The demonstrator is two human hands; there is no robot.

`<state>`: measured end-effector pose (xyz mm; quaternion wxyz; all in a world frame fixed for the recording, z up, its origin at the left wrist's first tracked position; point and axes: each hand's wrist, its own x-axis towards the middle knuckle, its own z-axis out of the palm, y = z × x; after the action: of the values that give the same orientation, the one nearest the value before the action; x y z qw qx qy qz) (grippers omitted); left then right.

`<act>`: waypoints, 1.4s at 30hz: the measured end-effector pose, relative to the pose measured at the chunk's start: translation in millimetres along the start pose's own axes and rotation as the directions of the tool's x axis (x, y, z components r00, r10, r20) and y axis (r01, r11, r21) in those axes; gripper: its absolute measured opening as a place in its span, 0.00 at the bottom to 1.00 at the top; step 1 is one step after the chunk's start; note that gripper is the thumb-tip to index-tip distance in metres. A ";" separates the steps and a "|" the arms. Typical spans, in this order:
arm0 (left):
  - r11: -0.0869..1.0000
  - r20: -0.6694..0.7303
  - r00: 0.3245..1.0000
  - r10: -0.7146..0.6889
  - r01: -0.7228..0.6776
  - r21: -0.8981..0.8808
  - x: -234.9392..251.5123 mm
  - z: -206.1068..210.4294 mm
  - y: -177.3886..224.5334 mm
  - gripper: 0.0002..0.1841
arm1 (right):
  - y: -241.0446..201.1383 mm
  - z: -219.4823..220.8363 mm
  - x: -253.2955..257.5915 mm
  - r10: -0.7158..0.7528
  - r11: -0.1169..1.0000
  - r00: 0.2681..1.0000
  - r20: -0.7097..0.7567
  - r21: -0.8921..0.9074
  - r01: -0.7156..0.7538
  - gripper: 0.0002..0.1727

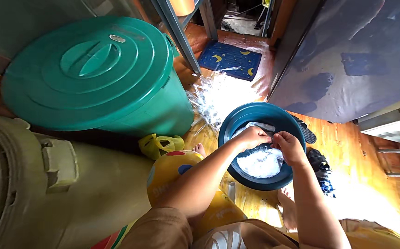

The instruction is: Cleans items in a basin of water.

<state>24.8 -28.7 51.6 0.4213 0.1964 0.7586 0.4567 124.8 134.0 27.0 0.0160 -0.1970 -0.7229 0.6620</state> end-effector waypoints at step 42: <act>0.848 -0.121 0.915 0.384 -0.297 0.438 2.4 0.5 -8.9 0.11 | -5.1 12.3 -8.5 -0.378 0.875 0.922 -0.087 -0.360 0.324 0.08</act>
<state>24.6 -31.4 42.7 0.2021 0.3646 0.8292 0.3723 127.8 119.4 32.5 0.1581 -0.1128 -0.8461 0.4964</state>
